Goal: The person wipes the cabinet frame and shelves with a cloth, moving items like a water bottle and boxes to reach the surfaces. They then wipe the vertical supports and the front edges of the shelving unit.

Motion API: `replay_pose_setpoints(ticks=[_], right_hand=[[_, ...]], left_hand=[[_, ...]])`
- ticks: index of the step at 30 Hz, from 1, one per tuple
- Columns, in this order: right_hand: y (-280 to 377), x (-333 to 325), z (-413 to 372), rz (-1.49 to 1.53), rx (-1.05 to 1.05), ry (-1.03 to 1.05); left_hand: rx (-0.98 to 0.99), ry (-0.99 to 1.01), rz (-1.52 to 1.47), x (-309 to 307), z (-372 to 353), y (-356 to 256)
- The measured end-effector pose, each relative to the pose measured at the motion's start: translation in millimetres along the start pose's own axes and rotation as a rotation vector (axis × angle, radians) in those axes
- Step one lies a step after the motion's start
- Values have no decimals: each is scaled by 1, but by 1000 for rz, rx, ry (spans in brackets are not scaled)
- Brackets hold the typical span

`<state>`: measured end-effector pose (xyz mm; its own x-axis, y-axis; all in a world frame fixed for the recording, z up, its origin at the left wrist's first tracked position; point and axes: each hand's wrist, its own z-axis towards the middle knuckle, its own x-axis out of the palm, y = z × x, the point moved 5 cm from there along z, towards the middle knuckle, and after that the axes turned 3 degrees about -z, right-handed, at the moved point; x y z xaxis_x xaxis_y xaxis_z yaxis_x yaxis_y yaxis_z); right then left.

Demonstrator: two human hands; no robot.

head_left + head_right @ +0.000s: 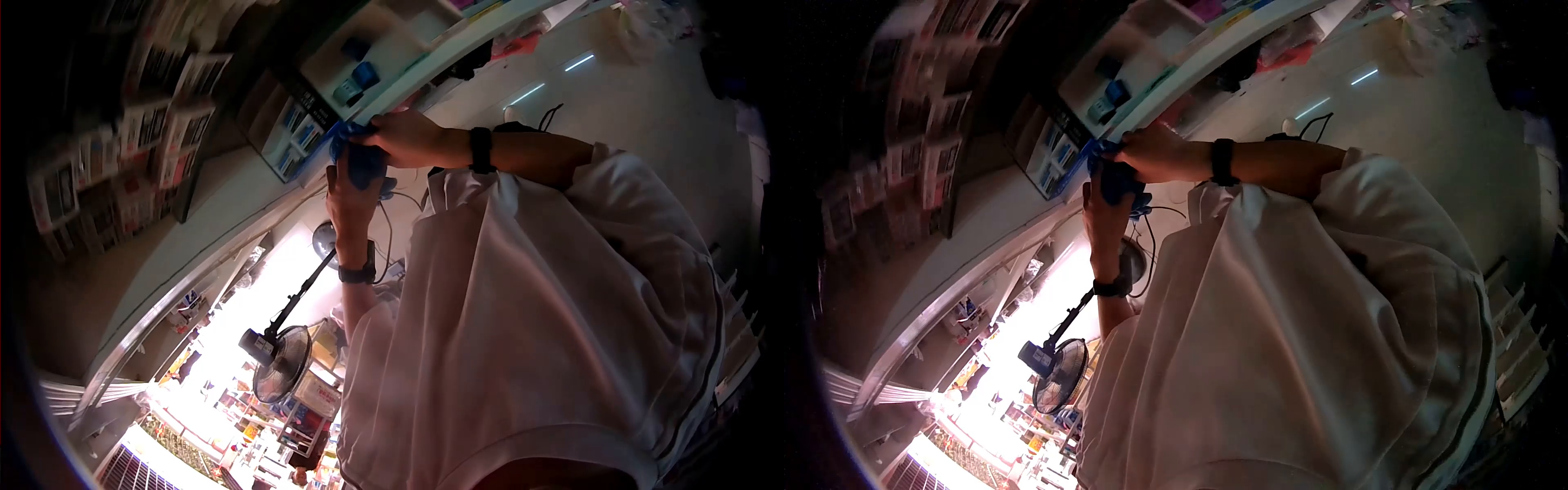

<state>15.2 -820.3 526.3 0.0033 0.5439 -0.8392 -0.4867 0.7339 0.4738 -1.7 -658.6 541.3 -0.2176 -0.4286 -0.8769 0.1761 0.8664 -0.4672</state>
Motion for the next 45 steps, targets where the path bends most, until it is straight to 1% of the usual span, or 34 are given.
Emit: replay_pose_setpoints(ticks=[2, 5, 8, 9, 13, 14, 16, 17, 18, 20, 22, 24, 26, 29, 32, 35, 38, 39, 40, 42, 43, 45], right_hand=[[-29, -19, -15, 1, 9, 6], [-79, -47, -42, 50, 67, 30], [-125, -88, -69, 101, 166, 78], [-138, -102, -78, 115, 203, 96], [-202, -140, -117, -3, 316, 99], [-218, -157, -129, -5, 357, 71], [-249, -192, -155, -3, 436, -1], [-259, -198, -164, -36, 476, -19], [-267, -201, -171, -66, 511, -37], [-274, -203, -172, -99, 555, -39], [-268, -206, -168, -119, 568, -5], [-262, -198, -163, -105, 444, -77], [-255, -189, -158, -87, 338, -130], [-233, -175, -141, 71, 284, -49], [-214, -163, -124, 157, 202, -49], [-217, -161, -127, 68, 239, -82], [-232, -184, -143, 76, 300, -157], [-240, -189, -150, 93, 334, -165], [-250, -196, -158, 109, 366, -168], [-265, -211, -171, 62, 428, -172], [-271, -215, -173, 38, 464, -171], [-276, -215, -173, 42, 442, -150]], left_hand=[[76, -51, 36, 16, 12, -33], [128, -48, 40, 46, 30, -82], [64, 10, 38, 74, 50, -140], [89, 24, 35, 83, 56, -158], [176, 77, -28, 120, 90, -224], [195, 93, -52, 131, 99, -242], [280, 129, 4, 152, 120, -299], [347, 93, 1, 162, 126, -309], [295, 162, -11, 162, 131, -324], [341, 107, -46, 169, 135, -329], [319, 123, -25, 164, 132, -327], [251, 156, 3, 160, 129, -318], [263, 89, 49, 154, 120, -304], [209, 38, -3, 147, 105, -271], [30, 85, -14, 130, 92, -254], [32, 90, -41, 131, 97, -257], [201, 40, -40, 146, 111, -270], [170, 95, -38, 156, 117, -278], [96, 210, 51, 158, 122, -298], [179, 136, 53, 166, 127, -325], [201, 105, 21, 169, 130, -329], [240, 58, -54, 173, 130, -335]])
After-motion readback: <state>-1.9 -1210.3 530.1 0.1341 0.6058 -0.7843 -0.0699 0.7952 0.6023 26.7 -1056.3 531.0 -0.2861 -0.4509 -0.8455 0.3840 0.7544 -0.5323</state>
